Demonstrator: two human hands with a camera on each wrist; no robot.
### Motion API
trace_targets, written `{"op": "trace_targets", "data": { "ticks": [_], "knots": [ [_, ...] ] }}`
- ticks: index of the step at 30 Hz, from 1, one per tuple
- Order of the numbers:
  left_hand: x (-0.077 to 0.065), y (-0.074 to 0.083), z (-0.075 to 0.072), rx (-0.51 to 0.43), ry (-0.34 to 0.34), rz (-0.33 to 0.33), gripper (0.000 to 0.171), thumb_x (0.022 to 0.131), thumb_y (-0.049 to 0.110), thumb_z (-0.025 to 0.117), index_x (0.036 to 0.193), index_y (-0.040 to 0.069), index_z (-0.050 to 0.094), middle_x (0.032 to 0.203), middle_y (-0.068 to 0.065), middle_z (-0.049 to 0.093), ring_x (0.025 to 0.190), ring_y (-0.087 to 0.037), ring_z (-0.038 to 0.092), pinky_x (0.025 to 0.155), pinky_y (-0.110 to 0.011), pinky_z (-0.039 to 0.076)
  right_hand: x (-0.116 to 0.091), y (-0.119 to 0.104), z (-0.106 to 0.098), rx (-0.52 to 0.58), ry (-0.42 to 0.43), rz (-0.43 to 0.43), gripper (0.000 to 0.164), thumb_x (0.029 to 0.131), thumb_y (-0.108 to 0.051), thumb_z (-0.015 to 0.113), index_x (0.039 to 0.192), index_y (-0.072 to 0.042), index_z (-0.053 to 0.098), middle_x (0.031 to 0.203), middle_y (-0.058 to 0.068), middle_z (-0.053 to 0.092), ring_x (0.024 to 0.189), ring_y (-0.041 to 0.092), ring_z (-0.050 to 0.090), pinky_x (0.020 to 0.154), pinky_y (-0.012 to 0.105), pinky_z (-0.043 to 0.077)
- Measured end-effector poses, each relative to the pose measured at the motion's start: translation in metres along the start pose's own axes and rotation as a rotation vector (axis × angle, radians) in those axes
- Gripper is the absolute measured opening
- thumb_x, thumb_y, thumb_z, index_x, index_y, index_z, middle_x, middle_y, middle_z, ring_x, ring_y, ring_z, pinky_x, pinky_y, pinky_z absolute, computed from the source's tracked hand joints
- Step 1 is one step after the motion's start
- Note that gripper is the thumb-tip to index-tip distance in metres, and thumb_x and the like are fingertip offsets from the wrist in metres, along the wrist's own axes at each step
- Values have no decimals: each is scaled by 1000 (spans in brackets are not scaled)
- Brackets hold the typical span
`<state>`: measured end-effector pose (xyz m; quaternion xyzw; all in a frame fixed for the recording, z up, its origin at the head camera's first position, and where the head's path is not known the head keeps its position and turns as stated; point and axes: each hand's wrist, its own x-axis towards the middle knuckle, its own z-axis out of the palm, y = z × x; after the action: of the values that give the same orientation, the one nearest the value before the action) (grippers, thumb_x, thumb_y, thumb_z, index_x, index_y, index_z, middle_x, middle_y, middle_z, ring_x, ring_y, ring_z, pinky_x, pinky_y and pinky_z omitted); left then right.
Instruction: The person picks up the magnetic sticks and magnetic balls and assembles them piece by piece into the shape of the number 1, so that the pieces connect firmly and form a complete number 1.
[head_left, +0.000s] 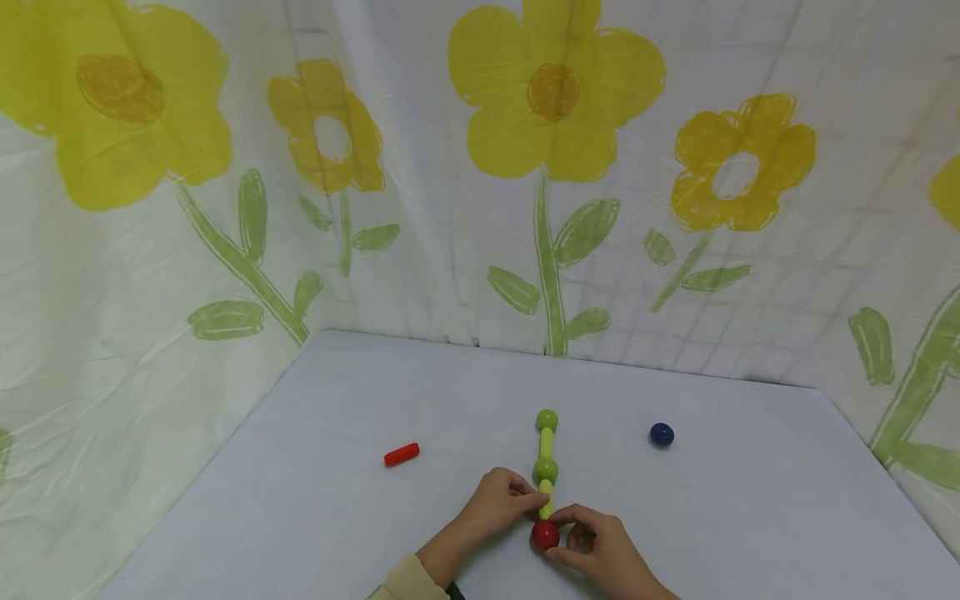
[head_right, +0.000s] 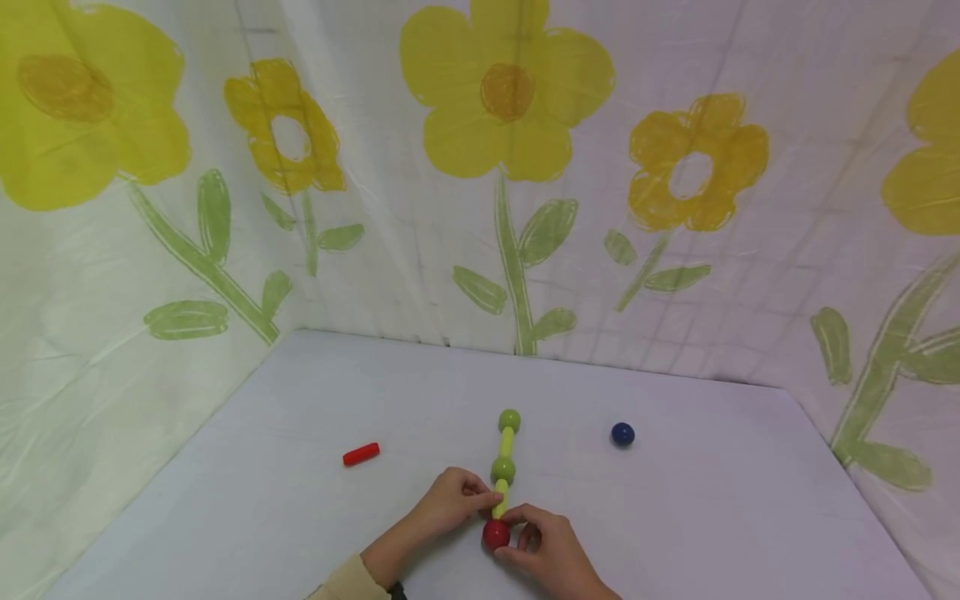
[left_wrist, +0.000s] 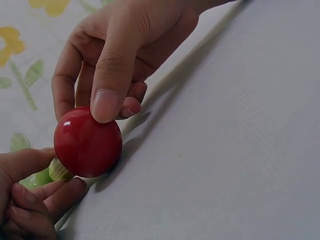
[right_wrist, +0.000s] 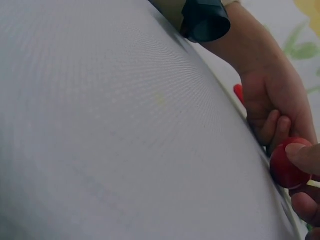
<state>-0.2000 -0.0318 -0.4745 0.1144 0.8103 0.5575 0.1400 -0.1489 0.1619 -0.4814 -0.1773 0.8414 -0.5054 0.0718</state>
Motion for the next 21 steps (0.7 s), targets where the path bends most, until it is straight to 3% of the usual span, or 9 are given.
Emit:
{"op": "trace_targets", "data": {
  "ticks": [7,13,21],
  "knots": [
    [5,-1,-14,-11,-15,4,18,89,23,72,83,6,72,70,1,68,58,-8,49,53,-22,39,-1,-2,-1,12,-10,4,33,83,-18,78,109,-2,66,85,-4,62,67,4,50,58,22,43],
    [7,0,-38,22,14,75,15,91,24,70,92,8,72,79,3,69,65,-11,51,53,-22,43,0,-1,-1,-1,-14,4,33,83,-20,78,109,-3,67,85,-5,61,68,4,51,58,22,44],
    [2,-3,-69,91,13,154,26,89,25,72,105,4,71,93,2,69,57,-9,44,50,-20,40,0,1,0,2,-24,-9,33,83,-21,78,109,-4,67,85,-6,61,68,4,50,58,23,44]
  ]
}}
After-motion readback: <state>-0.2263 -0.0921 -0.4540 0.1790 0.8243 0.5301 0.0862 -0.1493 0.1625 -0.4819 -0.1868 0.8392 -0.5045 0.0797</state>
